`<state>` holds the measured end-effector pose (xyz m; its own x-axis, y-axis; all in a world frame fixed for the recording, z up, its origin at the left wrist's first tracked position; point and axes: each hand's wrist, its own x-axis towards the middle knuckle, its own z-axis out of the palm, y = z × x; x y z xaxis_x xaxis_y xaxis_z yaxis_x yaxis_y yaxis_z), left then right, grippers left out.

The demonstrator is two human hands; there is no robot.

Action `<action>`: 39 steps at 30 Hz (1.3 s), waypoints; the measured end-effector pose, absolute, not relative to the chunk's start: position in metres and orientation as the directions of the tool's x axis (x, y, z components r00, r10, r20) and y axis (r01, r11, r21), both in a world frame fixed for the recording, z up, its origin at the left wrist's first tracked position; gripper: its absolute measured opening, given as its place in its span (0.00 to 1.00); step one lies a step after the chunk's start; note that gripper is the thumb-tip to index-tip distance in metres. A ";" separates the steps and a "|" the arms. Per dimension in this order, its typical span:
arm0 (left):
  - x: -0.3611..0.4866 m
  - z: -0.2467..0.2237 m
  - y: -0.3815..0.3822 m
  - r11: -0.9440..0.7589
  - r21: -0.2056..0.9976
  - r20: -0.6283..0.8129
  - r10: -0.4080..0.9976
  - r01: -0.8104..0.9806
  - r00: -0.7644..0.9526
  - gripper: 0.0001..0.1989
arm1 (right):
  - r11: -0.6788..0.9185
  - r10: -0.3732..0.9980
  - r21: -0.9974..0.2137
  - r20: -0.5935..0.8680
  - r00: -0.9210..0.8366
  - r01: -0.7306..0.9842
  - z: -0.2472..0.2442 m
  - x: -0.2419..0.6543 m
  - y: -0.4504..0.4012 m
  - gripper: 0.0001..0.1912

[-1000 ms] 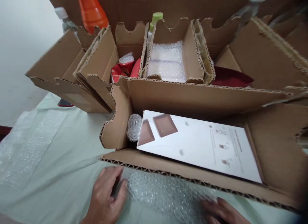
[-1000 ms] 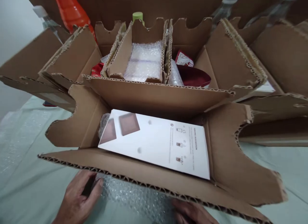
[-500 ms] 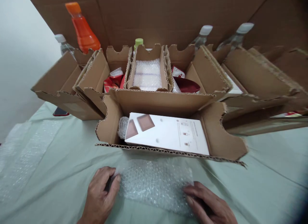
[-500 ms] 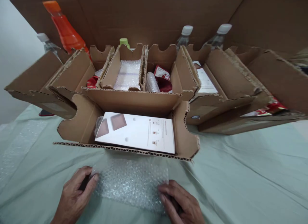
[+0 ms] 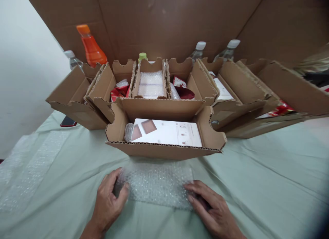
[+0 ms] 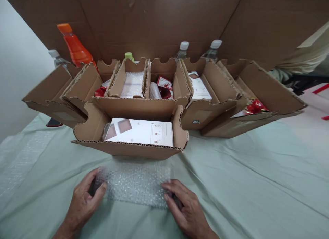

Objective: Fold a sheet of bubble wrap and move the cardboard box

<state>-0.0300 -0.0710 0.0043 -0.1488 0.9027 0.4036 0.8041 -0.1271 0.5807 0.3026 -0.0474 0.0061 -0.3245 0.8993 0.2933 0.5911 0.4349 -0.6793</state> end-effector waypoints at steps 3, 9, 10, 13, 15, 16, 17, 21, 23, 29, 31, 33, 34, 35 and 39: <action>-0.030 0.001 -0.070 -0.108 0.585 0.392 0.905 0.804 -0.164 0.11 | 0.491 0.871 -0.630 0.328 -0.367 0.602 0.004 0.305 -0.050 0.14; -0.028 0.003 -0.065 -0.119 0.584 0.376 0.916 0.803 -0.137 0.07 | 0.582 0.808 -0.582 0.340 -0.481 0.567 0.006 0.303 -0.050 0.14; -0.028 0.004 -0.064 -0.119 0.587 0.371 0.919 0.801 -0.135 0.07 | 0.585 0.805 -0.590 0.336 -0.489 0.557 0.007 0.302 -0.050 0.13; -0.029 0.005 -0.064 -0.100 0.604 0.342 0.929 0.790 -0.144 0.07 | 0.564 0.815 -0.623 0.314 -0.487 0.542 0.009 0.299 -0.048 0.13; -0.030 0.005 -0.065 -0.075 0.622 0.318 0.934 0.779 -0.163 0.08 | 0.541 0.829 -0.640 0.299 -0.472 0.546 0.008 0.299 -0.048 0.14; -0.030 0.005 -0.065 -0.065 0.633 0.304 0.937 0.771 -0.171 0.08 | 0.532 0.835 -0.645 0.293 -0.465 0.549 0.007 0.299 -0.048 0.14; -0.030 0.005 -0.066 -0.057 0.645 0.292 0.940 0.762 -0.177 0.08 | 0.524 0.841 -0.647 0.288 -0.458 0.554 0.006 0.300 -0.049 0.14; -0.030 0.006 -0.066 -0.054 0.694 0.278 0.940 0.717 -0.198 0.06 | 0.490 0.865 -0.642 0.272 -0.423 0.590 0.003 0.301 -0.049 0.14; -0.030 0.008 -0.065 -0.100 0.718 0.311 0.931 0.689 -0.190 0.05 | 0.476 0.873 -0.651 0.272 -0.405 0.591 0.004 0.299 -0.049 0.15; -0.034 0.003 -0.068 -0.213 0.766 0.341 0.934 0.606 -0.103 0.09 | 0.460 0.875 -0.734 0.277 -0.398 0.499 0.017 0.291 -0.050 0.15; -0.036 -0.002 -0.071 -0.155 0.757 0.301 0.945 0.635 -0.128 0.08 | 0.462 0.875 -0.741 0.293 -0.385 0.487 0.019 0.290 -0.051 0.14; -0.037 -0.003 -0.073 -0.095 0.737 0.269 0.949 0.669 -0.162 0.07 | 0.458 0.877 -0.745 0.291 -0.382 0.485 0.020 0.290 -0.052 0.14; -0.036 -0.003 -0.073 -0.081 0.727 0.265 0.949 0.682 -0.170 0.07 | 0.459 0.877 -0.747 0.293 -0.381 0.482 0.020 0.290 -0.053 0.14; -0.036 -0.001 -0.073 -0.083 0.720 0.271 0.948 0.689 -0.169 0.07 | 0.460 0.876 -0.750 0.296 -0.381 0.476 0.020 0.290 -0.053 0.13; -0.036 0.007 -0.069 -0.141 0.706 0.330 0.933 0.694 -0.145 0.08 | 0.433 0.886 -0.789 0.283 -0.368 0.436 0.020 0.290 -0.055 0.11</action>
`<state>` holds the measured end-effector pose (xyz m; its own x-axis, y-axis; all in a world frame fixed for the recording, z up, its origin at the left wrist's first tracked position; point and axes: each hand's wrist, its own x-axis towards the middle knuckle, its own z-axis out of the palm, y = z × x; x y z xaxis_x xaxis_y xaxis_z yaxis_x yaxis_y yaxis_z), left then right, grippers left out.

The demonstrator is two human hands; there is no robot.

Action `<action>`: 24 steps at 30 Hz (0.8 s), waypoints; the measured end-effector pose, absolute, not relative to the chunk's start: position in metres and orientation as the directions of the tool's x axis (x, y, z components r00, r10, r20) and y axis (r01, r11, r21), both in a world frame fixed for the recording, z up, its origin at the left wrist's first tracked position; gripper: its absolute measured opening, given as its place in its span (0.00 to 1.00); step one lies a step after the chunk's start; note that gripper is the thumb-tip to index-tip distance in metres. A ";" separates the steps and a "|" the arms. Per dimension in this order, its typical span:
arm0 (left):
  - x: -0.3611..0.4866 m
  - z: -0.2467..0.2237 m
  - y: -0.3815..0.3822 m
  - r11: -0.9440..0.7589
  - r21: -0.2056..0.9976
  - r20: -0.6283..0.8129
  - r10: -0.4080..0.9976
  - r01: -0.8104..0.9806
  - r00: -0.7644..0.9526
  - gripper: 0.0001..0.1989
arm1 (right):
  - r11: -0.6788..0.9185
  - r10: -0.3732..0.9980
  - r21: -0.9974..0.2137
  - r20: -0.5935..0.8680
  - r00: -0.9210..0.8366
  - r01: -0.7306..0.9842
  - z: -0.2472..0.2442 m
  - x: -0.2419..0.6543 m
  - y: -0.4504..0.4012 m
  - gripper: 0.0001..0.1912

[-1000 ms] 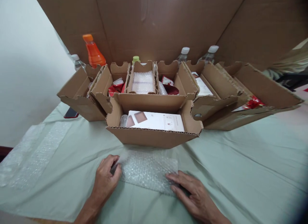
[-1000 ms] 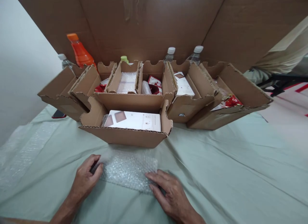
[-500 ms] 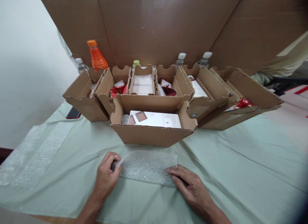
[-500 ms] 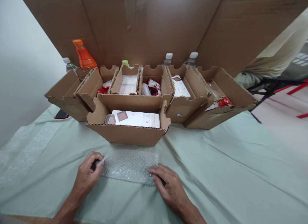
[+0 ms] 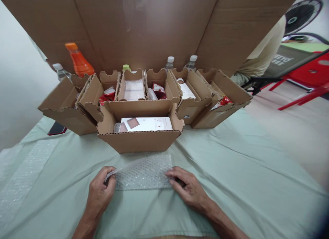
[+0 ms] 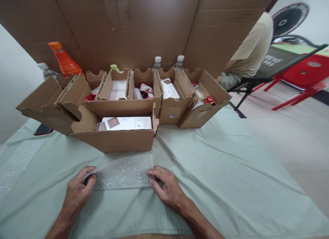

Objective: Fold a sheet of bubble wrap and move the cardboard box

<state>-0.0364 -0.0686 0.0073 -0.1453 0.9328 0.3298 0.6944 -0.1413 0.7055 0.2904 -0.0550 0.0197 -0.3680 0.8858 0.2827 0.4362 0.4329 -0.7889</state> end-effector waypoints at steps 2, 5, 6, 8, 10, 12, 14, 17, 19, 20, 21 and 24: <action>-0.039 0.009 -0.067 -0.160 0.711 0.354 0.923 0.685 -0.152 0.08 | 0.387 0.906 -0.820 0.252 -0.341 0.422 0.020 0.291 -0.055 0.11; -0.046 0.005 -0.065 -0.181 0.728 0.394 0.900 0.661 -0.187 0.11 | 0.343 0.931 -0.847 0.250 -0.266 0.407 0.020 0.292 -0.055 0.09; -0.049 0.003 -0.065 -0.184 0.733 0.400 0.895 0.655 -0.197 0.12 | 0.338 0.936 -0.849 0.259 -0.239 0.406 0.019 0.293 -0.054 0.09; -0.053 -0.002 -0.065 -0.175 0.744 0.393 0.895 0.644 -0.210 0.12 | 0.333 0.942 -0.851 0.276 -0.193 0.406 0.016 0.295 -0.054 0.08; -0.055 -0.005 -0.065 -0.160 0.761 0.366 0.906 0.629 -0.211 0.12 | 0.329 0.944 -0.854 0.284 -0.169 0.403 0.013 0.297 -0.055 0.08; -0.057 -0.007 -0.065 -0.139 0.780 0.335 0.917 0.611 -0.218 0.13 | 0.346 0.938 -0.844 0.299 -0.176 0.409 0.010 0.298 -0.058 0.09; -0.058 -0.008 -0.065 -0.115 0.797 0.305 0.924 0.593 -0.231 0.12 | 0.384 0.923 -0.805 0.318 -0.218 0.452 0.007 0.298 -0.061 0.18; -0.059 -0.008 -0.065 -0.084 0.825 0.257 0.936 0.560 -0.239 0.12 | 0.442 0.892 -0.719 0.292 -0.344 0.537 0.005 0.292 -0.068 0.36; -0.060 -0.008 -0.064 -0.071 0.841 0.232 0.943 0.537 -0.238 0.12 | 0.478 0.859 -0.674 0.226 -0.459 0.563 0.004 0.286 -0.073 0.35; -0.060 -0.007 -0.064 -0.067 0.847 0.224 0.945 0.527 -0.239 0.12 | 0.500 0.838 -0.655 0.199 -0.509 0.566 0.004 0.283 -0.075 0.31; -0.060 -0.007 -0.063 -0.063 0.853 0.217 0.946 0.518 -0.242 0.11 | 0.524 0.815 -0.638 0.185 -0.549 0.563 0.005 0.281 -0.077 0.26; -0.058 -0.003 -0.061 -0.034 0.875 0.182 0.947 0.483 -0.264 0.11 | 0.588 0.771 -0.611 0.227 -0.595 0.530 0.006 0.277 -0.082 0.14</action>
